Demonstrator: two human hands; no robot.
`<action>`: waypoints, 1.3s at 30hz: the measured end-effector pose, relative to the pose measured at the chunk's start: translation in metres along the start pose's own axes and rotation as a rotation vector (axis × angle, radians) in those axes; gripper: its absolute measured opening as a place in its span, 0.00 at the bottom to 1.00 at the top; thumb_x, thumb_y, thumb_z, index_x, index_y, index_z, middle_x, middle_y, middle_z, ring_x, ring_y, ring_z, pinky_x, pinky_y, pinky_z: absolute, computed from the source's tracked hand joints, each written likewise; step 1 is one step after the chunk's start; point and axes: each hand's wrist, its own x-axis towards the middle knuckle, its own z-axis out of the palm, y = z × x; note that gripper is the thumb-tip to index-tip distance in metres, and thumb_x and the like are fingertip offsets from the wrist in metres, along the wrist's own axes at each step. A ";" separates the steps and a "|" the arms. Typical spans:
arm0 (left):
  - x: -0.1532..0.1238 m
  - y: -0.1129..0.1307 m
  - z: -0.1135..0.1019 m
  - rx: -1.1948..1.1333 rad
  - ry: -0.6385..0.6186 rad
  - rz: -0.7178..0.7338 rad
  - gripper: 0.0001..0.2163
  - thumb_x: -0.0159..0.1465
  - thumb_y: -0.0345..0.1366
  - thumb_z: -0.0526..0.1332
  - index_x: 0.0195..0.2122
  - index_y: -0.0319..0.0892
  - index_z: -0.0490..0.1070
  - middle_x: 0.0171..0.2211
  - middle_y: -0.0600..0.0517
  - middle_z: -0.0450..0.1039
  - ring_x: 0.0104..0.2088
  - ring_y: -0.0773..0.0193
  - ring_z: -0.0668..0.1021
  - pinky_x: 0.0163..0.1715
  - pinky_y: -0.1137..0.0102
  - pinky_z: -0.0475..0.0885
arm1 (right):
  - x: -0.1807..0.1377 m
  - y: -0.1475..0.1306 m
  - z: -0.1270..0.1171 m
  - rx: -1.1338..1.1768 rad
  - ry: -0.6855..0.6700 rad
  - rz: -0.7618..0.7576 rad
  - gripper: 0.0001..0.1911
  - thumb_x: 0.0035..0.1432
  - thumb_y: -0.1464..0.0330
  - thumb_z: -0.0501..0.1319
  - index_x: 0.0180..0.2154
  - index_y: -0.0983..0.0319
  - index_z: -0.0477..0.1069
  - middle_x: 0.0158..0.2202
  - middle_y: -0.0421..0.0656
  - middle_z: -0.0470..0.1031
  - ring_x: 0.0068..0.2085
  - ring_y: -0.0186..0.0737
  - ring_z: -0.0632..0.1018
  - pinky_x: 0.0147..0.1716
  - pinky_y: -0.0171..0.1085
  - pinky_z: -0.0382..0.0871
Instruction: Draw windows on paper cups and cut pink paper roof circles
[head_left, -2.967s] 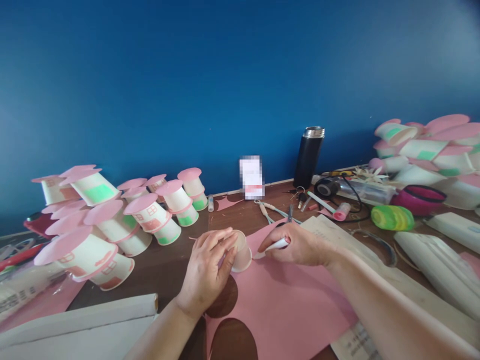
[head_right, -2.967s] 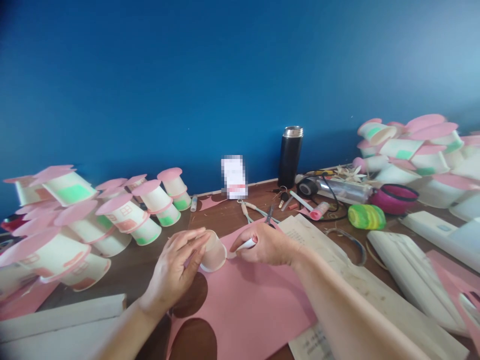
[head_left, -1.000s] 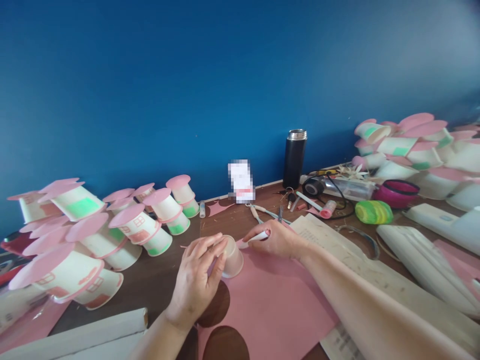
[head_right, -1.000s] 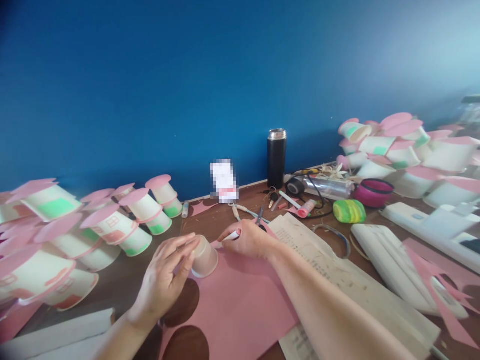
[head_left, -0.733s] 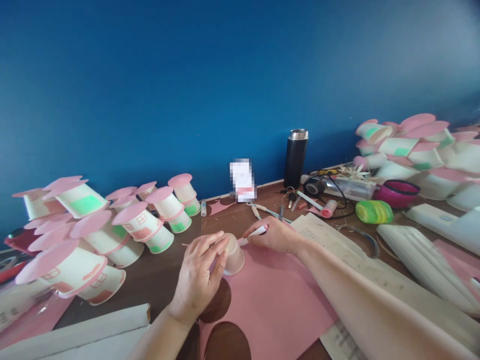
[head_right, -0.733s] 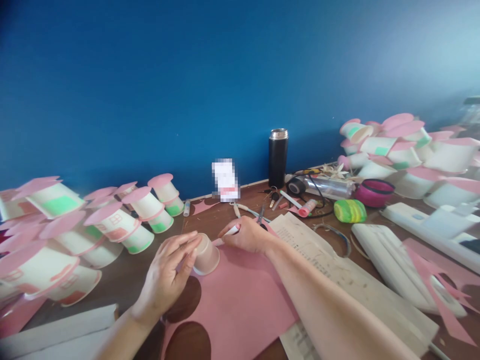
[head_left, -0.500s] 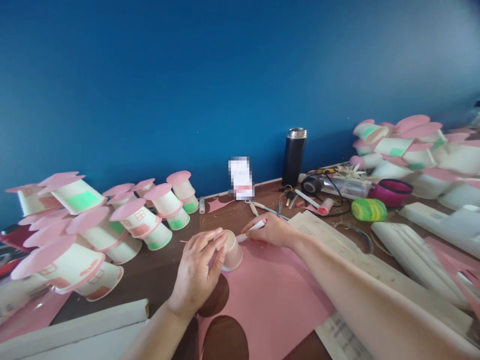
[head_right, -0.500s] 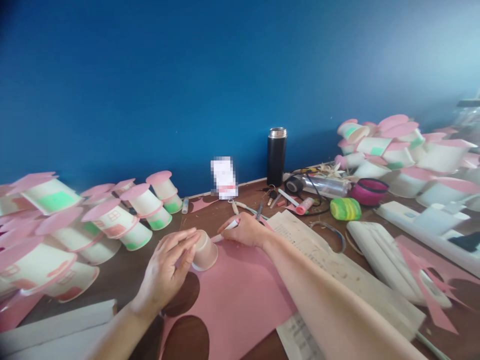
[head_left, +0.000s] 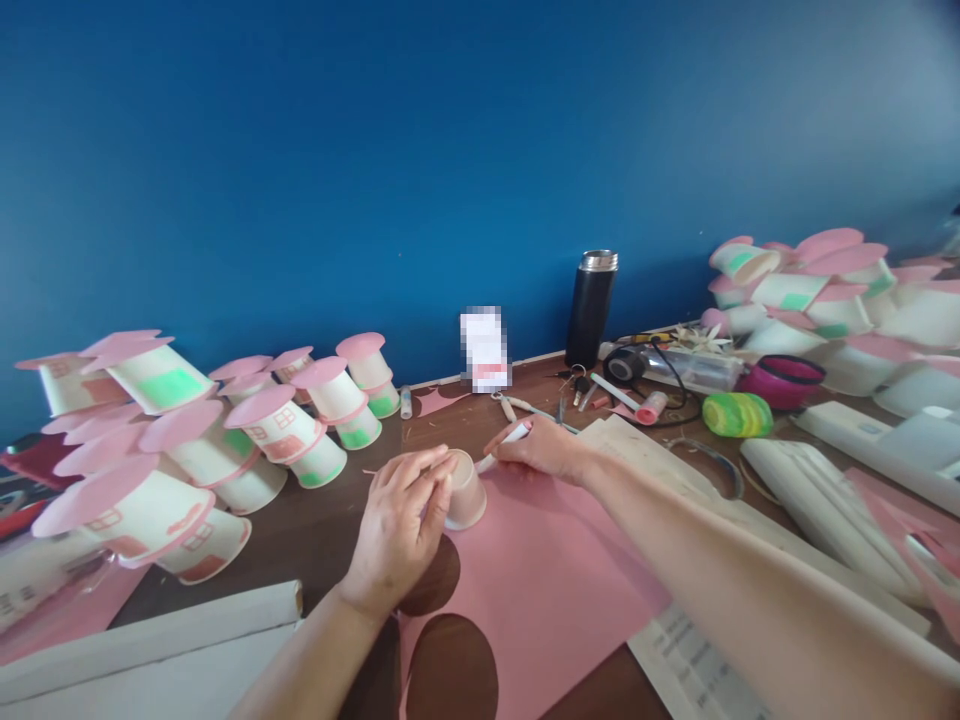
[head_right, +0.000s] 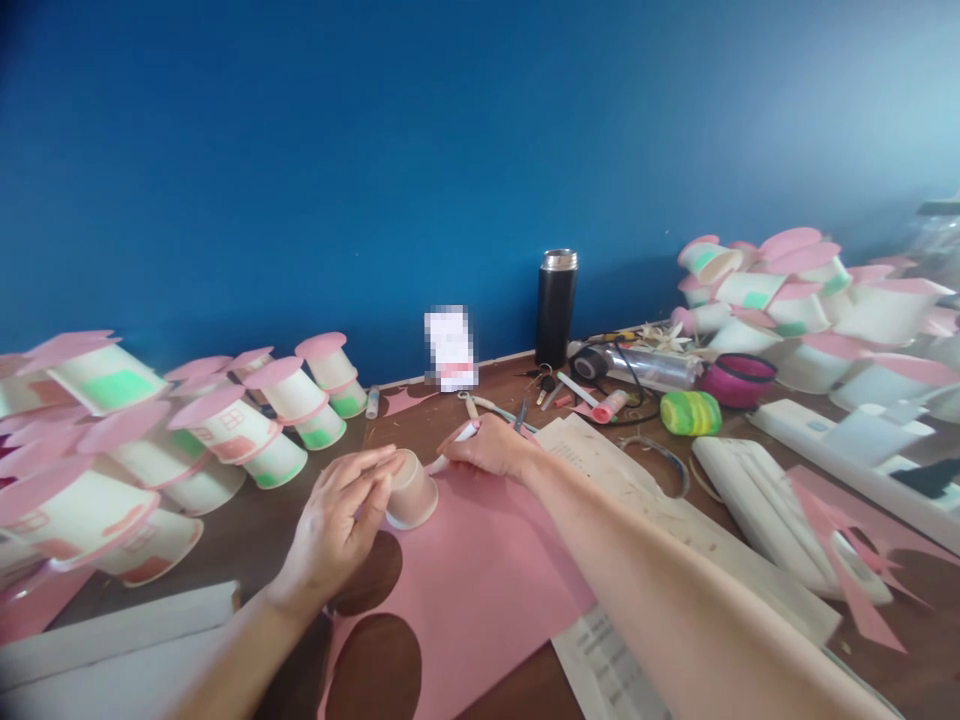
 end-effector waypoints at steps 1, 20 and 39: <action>0.000 0.000 -0.001 -0.001 -0.004 -0.005 0.14 0.69 0.31 0.52 0.53 0.45 0.71 0.52 0.47 0.73 0.52 0.55 0.73 0.52 0.55 0.67 | 0.002 0.001 0.000 -0.002 -0.005 -0.002 0.09 0.65 0.65 0.60 0.38 0.65 0.73 0.27 0.36 0.73 0.23 0.28 0.73 0.22 0.30 0.69; 0.002 0.004 -0.001 0.105 0.011 0.001 0.12 0.68 0.30 0.53 0.48 0.43 0.73 0.51 0.47 0.75 0.51 0.55 0.74 0.55 0.52 0.64 | 0.009 -0.001 0.002 -0.055 -0.003 0.016 0.09 0.65 0.65 0.60 0.41 0.65 0.72 0.34 0.39 0.75 0.28 0.31 0.76 0.26 0.32 0.73; 0.002 0.004 -0.003 0.089 -0.013 -0.002 0.14 0.69 0.31 0.52 0.51 0.46 0.71 0.51 0.47 0.74 0.51 0.55 0.74 0.55 0.52 0.64 | 0.025 -0.010 0.011 -0.066 -0.087 0.009 0.11 0.65 0.65 0.61 0.46 0.64 0.72 0.43 0.43 0.76 0.36 0.37 0.79 0.34 0.39 0.76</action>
